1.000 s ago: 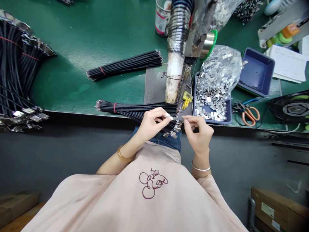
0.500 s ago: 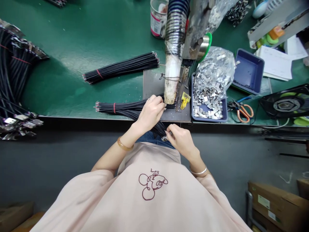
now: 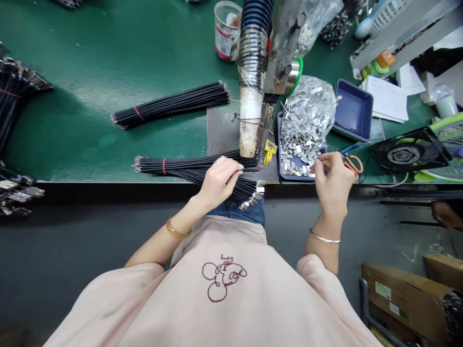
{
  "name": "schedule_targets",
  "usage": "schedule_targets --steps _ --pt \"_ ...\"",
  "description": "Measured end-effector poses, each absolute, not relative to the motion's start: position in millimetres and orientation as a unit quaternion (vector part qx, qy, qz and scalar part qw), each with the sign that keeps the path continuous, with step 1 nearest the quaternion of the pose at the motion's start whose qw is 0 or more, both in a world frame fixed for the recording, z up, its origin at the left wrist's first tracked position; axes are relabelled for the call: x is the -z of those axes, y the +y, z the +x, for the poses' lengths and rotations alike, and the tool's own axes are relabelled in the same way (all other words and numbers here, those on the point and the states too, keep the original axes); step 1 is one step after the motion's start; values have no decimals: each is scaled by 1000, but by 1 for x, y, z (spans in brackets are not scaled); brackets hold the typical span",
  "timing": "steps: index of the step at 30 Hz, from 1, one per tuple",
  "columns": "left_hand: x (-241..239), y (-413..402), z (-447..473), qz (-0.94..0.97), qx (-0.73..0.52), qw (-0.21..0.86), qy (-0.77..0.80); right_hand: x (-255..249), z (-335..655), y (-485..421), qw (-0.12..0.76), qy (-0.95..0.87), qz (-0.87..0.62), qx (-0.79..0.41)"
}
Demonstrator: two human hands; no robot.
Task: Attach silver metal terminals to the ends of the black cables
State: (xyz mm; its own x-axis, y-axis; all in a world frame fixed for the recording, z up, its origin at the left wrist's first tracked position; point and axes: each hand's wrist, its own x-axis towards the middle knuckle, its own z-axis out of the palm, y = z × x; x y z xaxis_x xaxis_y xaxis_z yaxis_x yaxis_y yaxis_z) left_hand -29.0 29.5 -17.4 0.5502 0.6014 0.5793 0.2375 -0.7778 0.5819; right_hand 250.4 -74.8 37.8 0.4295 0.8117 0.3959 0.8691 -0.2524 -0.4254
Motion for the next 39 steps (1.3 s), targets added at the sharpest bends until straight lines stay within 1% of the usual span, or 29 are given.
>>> schedule_targets --steps 6,9,13,15,16,19,20,21,23,26,31,34,39 --pt "20 23 -19 874 -385 227 190 -11 281 -44 190 -563 -803 41" --pt "17 20 -14 877 -374 233 191 -10 282 -37 174 -567 -805 19" --pt "12 17 -12 846 -383 305 209 -11 275 -38 176 -549 -817 18" --pt "9 15 -13 816 -384 364 234 -12 267 -42 206 -548 -810 47" --pt "8 15 -13 800 -381 394 246 -13 260 -45 237 -550 -798 66" --pt "2 14 -14 759 -360 467 278 -18 230 -58 380 -535 -747 107" --pt "0 14 -15 748 -351 486 286 -20 217 -64 432 -517 -732 96" --pt "-2 14 -15 738 -343 502 293 -22 203 -69 474 -501 -721 59" --pt "-5 14 -14 725 -333 520 303 -23 175 -77 523 -484 -700 -45" --pt "-5 13 -14 727 -332 518 305 -17 145 -82 541 -487 -677 -112" --pt "-1 12 -14 742 -333 498 302 0 131 -76 564 -462 -629 -269" --pt "2 12 -14 749 -339 484 299 5 133 -74 572 -452 -621 -288" --pt "2 13 -15 761 -356 473 265 3 135 -75 559 -454 -622 -309"
